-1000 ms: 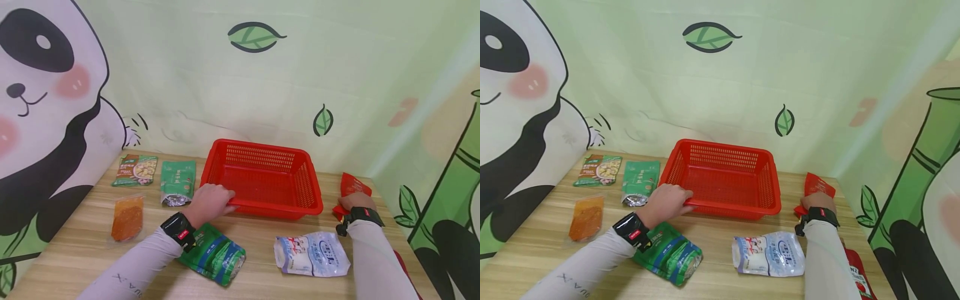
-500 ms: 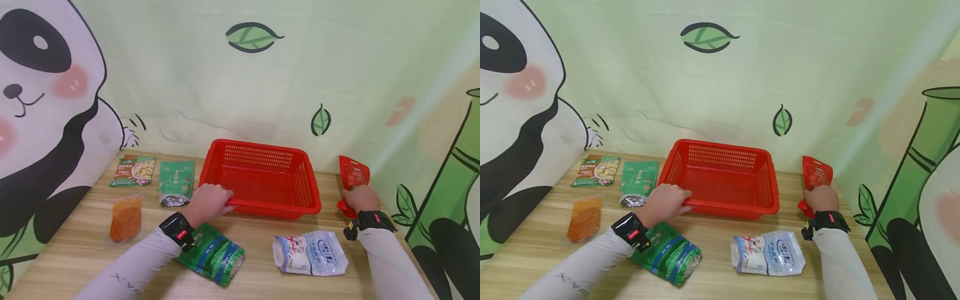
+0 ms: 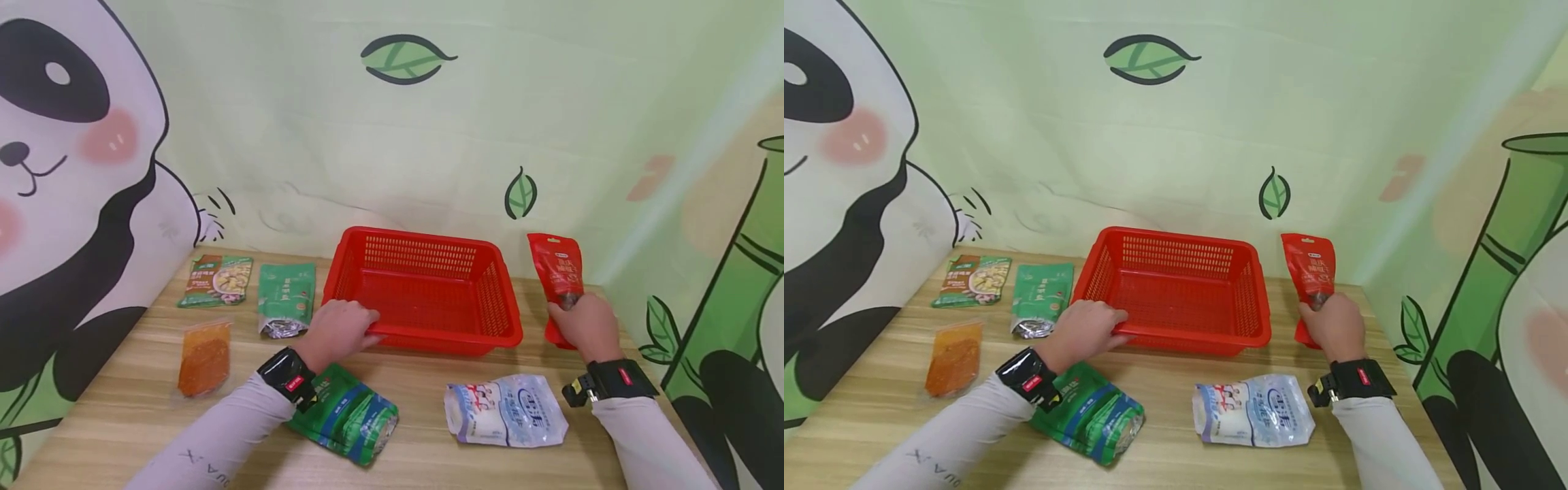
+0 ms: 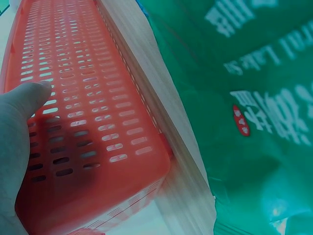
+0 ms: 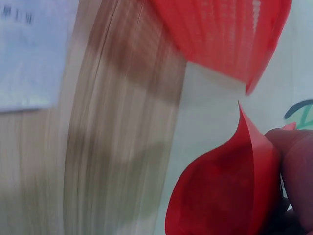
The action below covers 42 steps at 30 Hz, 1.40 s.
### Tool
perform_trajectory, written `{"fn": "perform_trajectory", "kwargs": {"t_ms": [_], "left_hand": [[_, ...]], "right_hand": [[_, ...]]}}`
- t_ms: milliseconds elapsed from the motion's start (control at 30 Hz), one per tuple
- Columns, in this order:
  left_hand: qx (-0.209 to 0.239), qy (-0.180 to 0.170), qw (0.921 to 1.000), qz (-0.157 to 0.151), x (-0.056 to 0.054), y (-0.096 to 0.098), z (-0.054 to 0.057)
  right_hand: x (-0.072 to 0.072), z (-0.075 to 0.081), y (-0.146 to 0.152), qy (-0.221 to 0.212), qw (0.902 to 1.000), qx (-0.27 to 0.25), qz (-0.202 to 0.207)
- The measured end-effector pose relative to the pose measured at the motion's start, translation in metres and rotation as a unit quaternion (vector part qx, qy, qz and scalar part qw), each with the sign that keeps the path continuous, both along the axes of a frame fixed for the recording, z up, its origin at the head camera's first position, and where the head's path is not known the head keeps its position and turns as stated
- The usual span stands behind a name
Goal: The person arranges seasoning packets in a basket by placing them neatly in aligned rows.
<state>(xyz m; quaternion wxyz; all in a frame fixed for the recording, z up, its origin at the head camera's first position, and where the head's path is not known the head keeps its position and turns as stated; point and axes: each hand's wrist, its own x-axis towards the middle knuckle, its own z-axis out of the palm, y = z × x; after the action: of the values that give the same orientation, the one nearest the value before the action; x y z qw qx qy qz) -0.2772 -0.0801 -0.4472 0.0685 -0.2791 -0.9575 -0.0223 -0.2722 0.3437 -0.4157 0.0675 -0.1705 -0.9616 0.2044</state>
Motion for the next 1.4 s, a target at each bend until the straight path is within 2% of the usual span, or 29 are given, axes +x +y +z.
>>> {"fn": "perform_trajectory", "kwargs": {"t_ms": [367,633,867,1167,1400], "left_hand": [[-0.003,0.001,1.0000,0.001,0.002,0.000,0.003],[-0.001,0.000,1.0000,-0.001,0.002,0.000,0.003],[0.003,0.005,1.0000,0.000,0.000,0.000,0.001],[0.008,0.011,0.9999,-0.005,-0.001,-0.001,-0.001],[0.008,0.010,0.9999,-0.003,0.001,0.000,0.002]], "right_hand": [[0.019,0.017,-0.025,0.069,0.9963,-0.025,0.045],[0.032,0.026,-0.050,0.118,0.9865,-0.034,0.108],[0.040,0.030,-0.073,0.122,0.9826,-0.043,0.134],[0.047,0.023,-0.091,0.128,0.9805,-0.028,0.146],[0.052,0.019,-0.104,0.138,0.9764,-0.026,0.164]]}}
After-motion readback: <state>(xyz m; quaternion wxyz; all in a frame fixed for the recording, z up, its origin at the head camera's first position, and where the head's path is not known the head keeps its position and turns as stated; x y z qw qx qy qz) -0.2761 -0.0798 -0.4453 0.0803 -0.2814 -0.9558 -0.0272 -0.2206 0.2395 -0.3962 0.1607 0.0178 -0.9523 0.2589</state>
